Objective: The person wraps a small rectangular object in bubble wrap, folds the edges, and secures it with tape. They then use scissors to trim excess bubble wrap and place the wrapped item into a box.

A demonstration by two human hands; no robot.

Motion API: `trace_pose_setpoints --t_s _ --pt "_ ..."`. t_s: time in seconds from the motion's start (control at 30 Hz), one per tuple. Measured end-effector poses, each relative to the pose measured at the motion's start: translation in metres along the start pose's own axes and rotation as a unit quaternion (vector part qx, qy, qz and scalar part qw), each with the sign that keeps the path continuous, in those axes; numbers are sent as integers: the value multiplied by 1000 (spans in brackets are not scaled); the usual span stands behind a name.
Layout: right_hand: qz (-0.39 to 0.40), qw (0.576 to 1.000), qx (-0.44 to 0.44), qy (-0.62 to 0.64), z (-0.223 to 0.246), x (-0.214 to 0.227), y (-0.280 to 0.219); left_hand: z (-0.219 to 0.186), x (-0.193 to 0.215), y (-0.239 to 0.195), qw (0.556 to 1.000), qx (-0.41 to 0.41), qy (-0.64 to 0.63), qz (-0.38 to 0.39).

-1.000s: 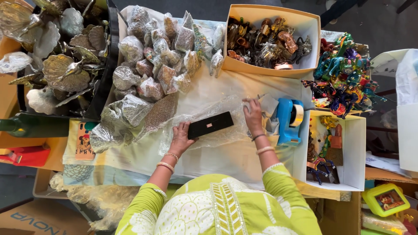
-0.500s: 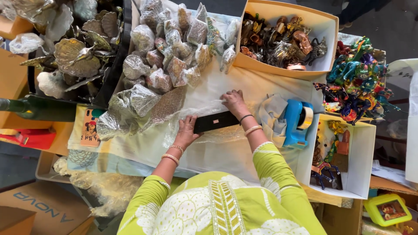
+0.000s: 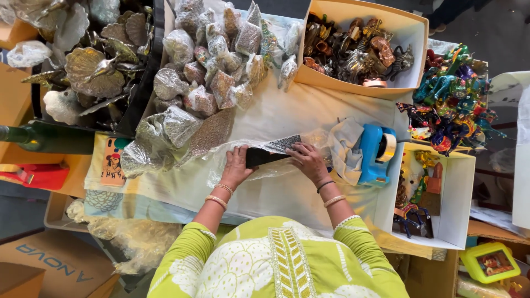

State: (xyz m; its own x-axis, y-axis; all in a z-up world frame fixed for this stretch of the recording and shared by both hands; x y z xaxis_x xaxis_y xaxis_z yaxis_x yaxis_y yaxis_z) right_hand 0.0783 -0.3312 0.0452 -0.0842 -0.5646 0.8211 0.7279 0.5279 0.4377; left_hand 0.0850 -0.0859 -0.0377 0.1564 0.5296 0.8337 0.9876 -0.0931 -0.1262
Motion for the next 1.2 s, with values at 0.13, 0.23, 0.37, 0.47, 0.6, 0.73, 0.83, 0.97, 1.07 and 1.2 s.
trace_pose_setpoints --t_s 0.13,0.23,0.37,0.47,0.6,0.73,0.83,0.97,1.07,1.2 --pt "14 1000 -12 1 -7 -9 -9 -1 20 -3 993 16 -113 -5" --pt "49 998 -8 -41 -2 -12 -7 -11 42 1 993 -25 40 -113" --pt "44 997 -6 -62 2 -8 -1 -62 92 11 954 -152 120 -230" --pt "38 996 7 -75 7 -3 4 -28 54 36 980 -136 75 -121" --pt "51 998 -27 -20 2 -2 9 -38 68 28 981 -169 12 -99" --pt "64 996 -56 -25 2 -1 12 -42 72 -1 983 -170 26 -63" --pt "50 997 -47 -29 3 2 12 -44 67 -26 957 -256 67 -114" --pt "61 996 -64 -29 1 1 11 -33 48 -27 963 -249 63 -83" --pt "69 994 -74 -29 -1 -1 11 -27 49 -20 982 -182 9 -41" --pt "87 991 -96 -37 -5 -5 7 -35 49 -19 984 -174 37 -25"
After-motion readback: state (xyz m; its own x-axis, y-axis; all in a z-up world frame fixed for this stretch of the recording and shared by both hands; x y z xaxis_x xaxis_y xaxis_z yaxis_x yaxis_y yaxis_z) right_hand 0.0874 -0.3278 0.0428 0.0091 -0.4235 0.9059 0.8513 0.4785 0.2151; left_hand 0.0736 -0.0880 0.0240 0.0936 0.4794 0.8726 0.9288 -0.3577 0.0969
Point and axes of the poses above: each hand's wrist, its own y-axis towards the middle knuckle, its own x-axis out of the back of the hand, z = x × y, the point moved 7 cm from there along y, towards the middle knuckle, and after that the axes turned 11 degrees about x, right-handed, at the moved point
